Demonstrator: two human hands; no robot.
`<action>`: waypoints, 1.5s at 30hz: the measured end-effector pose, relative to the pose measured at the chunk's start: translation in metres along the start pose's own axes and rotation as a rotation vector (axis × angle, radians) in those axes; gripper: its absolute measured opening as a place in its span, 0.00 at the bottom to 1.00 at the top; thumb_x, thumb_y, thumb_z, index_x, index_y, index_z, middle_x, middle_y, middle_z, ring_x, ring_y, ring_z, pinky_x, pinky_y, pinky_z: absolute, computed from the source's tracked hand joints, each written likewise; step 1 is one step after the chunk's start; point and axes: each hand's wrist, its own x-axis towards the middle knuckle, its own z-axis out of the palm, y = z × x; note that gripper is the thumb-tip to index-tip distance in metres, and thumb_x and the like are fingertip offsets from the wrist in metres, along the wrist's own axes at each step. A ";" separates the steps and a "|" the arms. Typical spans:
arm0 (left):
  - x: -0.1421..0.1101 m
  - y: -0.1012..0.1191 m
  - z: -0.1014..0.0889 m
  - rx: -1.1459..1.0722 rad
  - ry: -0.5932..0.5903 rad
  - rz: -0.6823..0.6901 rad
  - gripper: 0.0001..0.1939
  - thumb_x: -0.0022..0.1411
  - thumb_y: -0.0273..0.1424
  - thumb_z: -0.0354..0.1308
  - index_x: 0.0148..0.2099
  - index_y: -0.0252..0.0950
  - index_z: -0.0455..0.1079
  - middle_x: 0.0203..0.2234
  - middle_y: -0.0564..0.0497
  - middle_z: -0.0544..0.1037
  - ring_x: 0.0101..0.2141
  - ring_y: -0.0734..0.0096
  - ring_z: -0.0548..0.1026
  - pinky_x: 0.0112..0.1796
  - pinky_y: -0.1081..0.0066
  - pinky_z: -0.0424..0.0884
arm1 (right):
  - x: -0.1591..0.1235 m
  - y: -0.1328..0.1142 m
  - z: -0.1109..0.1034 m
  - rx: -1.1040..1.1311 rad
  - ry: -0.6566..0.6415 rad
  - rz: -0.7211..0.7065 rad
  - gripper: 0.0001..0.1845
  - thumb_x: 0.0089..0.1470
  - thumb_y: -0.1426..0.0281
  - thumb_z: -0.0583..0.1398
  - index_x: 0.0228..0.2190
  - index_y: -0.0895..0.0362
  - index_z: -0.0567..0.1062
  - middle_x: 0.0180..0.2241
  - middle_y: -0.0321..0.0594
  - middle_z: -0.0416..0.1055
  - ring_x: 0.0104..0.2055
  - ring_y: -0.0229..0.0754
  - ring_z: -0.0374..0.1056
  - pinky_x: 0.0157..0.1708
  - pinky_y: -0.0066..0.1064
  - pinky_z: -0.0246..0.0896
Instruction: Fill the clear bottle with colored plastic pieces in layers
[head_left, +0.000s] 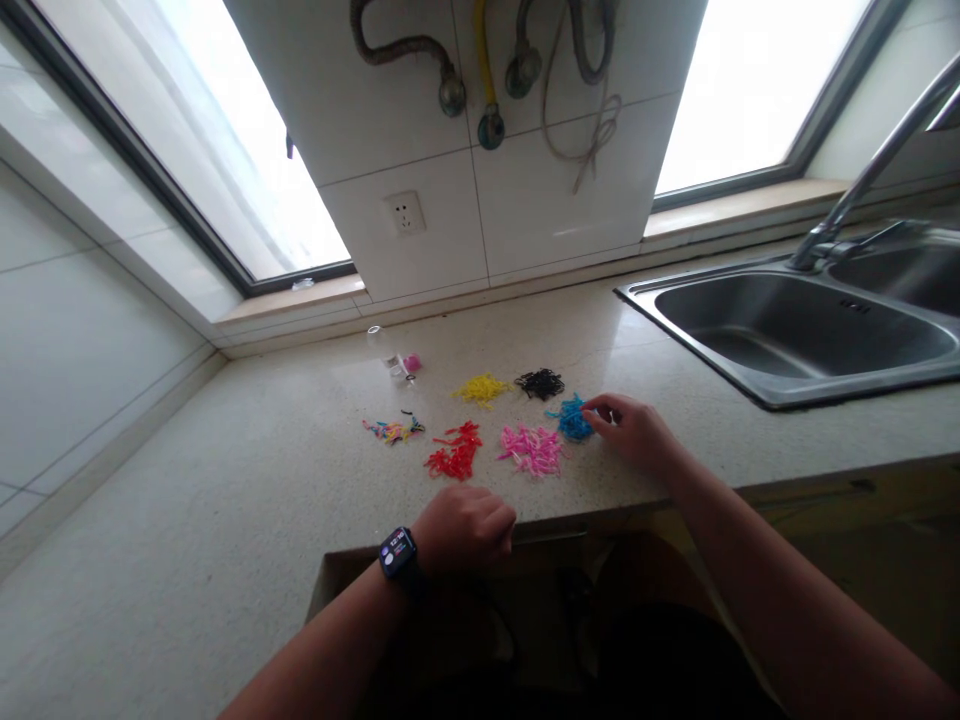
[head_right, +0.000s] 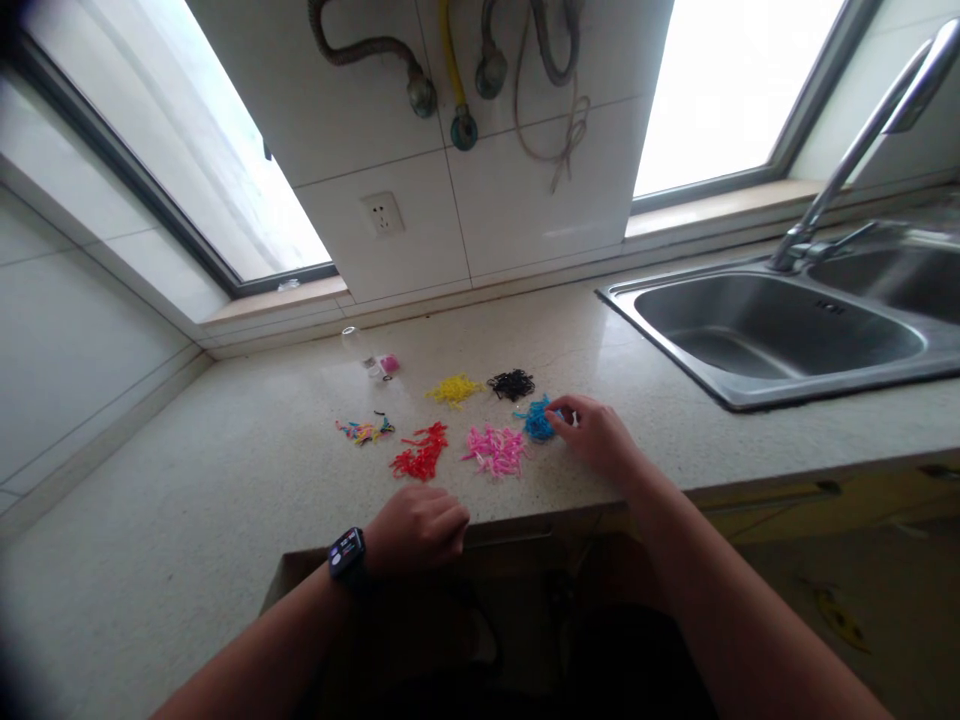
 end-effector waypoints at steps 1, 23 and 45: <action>0.000 0.000 -0.001 -0.013 0.004 -0.005 0.05 0.62 0.29 0.52 0.32 0.38 0.64 0.22 0.52 0.70 0.23 0.72 0.67 0.22 0.70 0.56 | 0.001 0.001 0.000 0.008 0.002 0.006 0.15 0.56 0.59 0.59 0.36 0.56 0.80 0.24 0.38 0.70 0.24 0.38 0.63 0.26 0.30 0.56; -0.127 -0.187 -0.008 0.190 0.145 -0.945 0.18 0.64 0.31 0.51 0.53 0.35 0.74 0.47 0.41 0.75 0.47 0.56 0.73 0.52 0.58 0.65 | 0.002 0.006 0.001 0.066 -0.027 0.022 0.14 0.57 0.61 0.58 0.35 0.56 0.79 0.30 0.41 0.78 0.28 0.40 0.69 0.30 0.31 0.61; -0.060 -0.132 -0.051 -0.079 0.485 -0.903 0.12 0.64 0.39 0.57 0.39 0.37 0.75 0.34 0.48 0.79 0.32 0.64 0.74 0.39 0.64 0.68 | -0.001 0.002 0.000 0.034 -0.023 0.035 0.13 0.57 0.62 0.58 0.35 0.55 0.80 0.30 0.39 0.77 0.29 0.39 0.69 0.32 0.30 0.60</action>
